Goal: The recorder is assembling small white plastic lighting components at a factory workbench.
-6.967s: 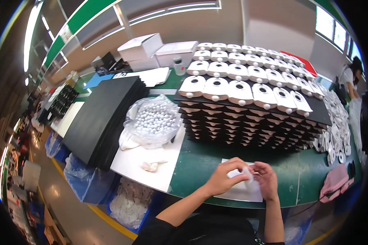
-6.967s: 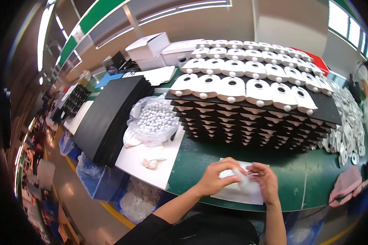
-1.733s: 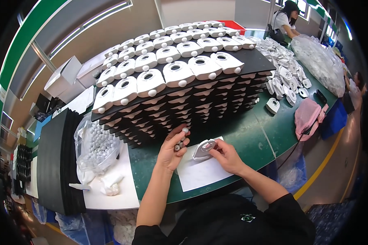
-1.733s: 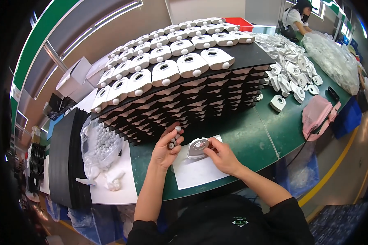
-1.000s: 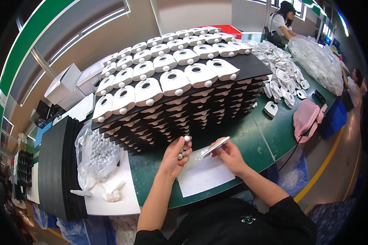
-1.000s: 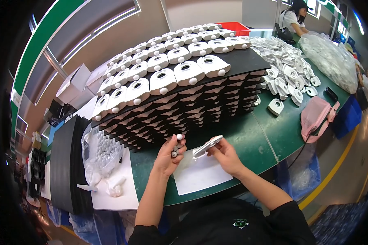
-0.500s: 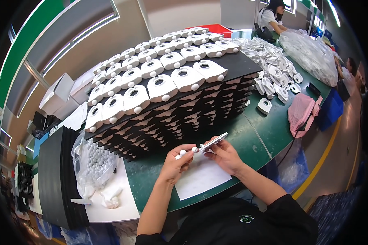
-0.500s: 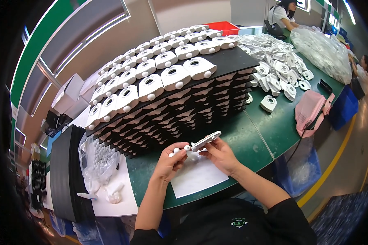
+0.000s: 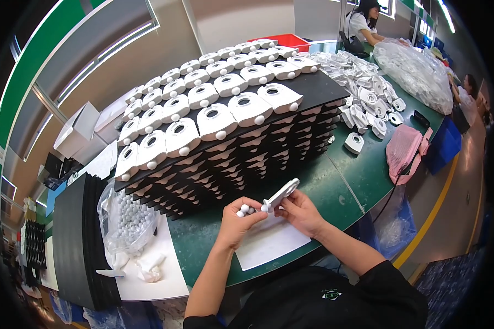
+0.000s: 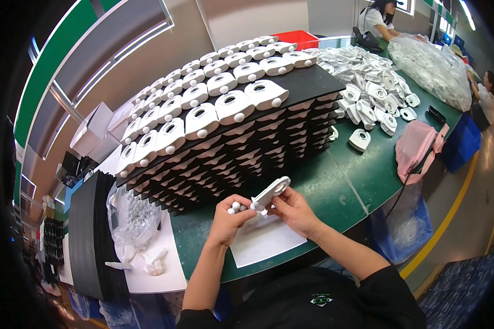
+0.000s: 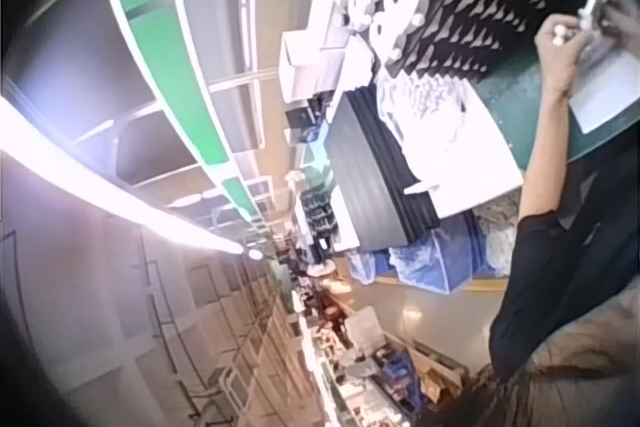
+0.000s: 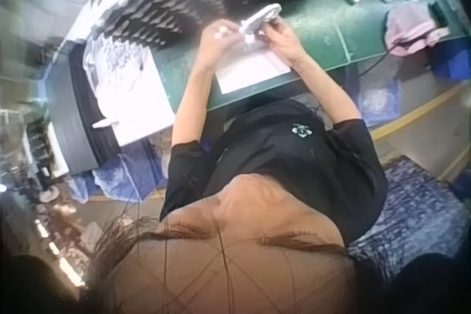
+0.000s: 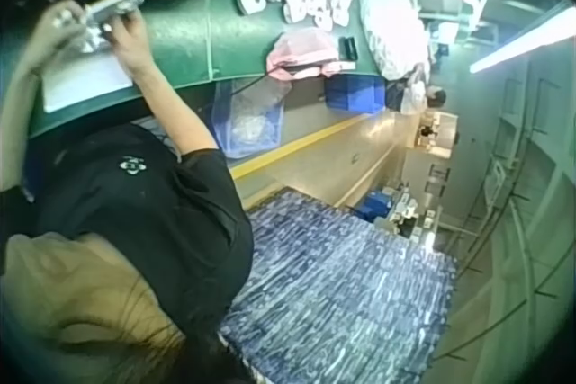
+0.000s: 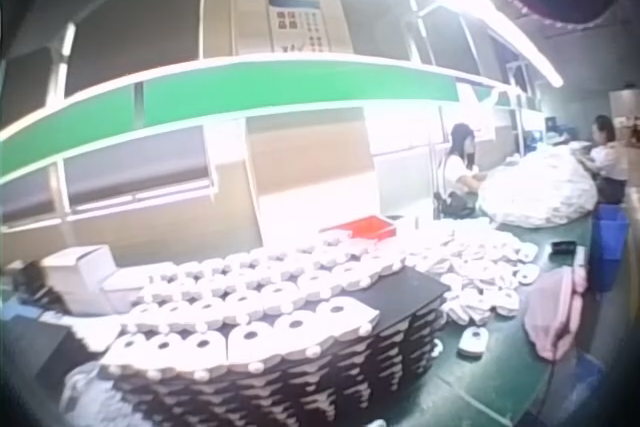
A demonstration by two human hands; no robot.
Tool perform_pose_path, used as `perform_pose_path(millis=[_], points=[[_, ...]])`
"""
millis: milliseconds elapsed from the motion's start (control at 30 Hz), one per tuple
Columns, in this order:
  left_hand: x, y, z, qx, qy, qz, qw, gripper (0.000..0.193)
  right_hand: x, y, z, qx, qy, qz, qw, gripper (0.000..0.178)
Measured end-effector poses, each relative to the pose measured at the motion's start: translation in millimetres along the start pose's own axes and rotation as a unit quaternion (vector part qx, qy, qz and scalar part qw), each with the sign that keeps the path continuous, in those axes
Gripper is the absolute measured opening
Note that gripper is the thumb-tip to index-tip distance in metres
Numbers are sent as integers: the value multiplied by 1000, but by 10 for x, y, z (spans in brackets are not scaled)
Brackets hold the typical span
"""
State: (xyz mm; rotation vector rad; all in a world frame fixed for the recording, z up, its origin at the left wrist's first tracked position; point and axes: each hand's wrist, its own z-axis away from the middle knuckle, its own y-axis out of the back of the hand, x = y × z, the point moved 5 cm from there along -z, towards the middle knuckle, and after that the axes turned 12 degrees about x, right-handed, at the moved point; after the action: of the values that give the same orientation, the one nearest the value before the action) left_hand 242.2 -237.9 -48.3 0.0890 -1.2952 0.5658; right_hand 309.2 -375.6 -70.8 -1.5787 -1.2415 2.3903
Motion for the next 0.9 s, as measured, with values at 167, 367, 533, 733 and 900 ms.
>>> perform_pose_path(millis=[167,367,533,733,900], points=[[40,-11,19,9,-72,-23,997,22,-93,-74,46,-34,60,95,993,15],[42,26,11,-13,-44,85,995,19,-876,-494,201,-113,240,293,919,13],[37,247,-70,21,25,258,966,31,-2034,-656,84,42,471,265,840,31],[-26,220,-158,-18,95,354,930,26,-2755,-346,-507,121,307,490,807,30],[-52,244,-153,-6,109,347,932,19,-2698,-319,-865,86,170,513,837,28]])
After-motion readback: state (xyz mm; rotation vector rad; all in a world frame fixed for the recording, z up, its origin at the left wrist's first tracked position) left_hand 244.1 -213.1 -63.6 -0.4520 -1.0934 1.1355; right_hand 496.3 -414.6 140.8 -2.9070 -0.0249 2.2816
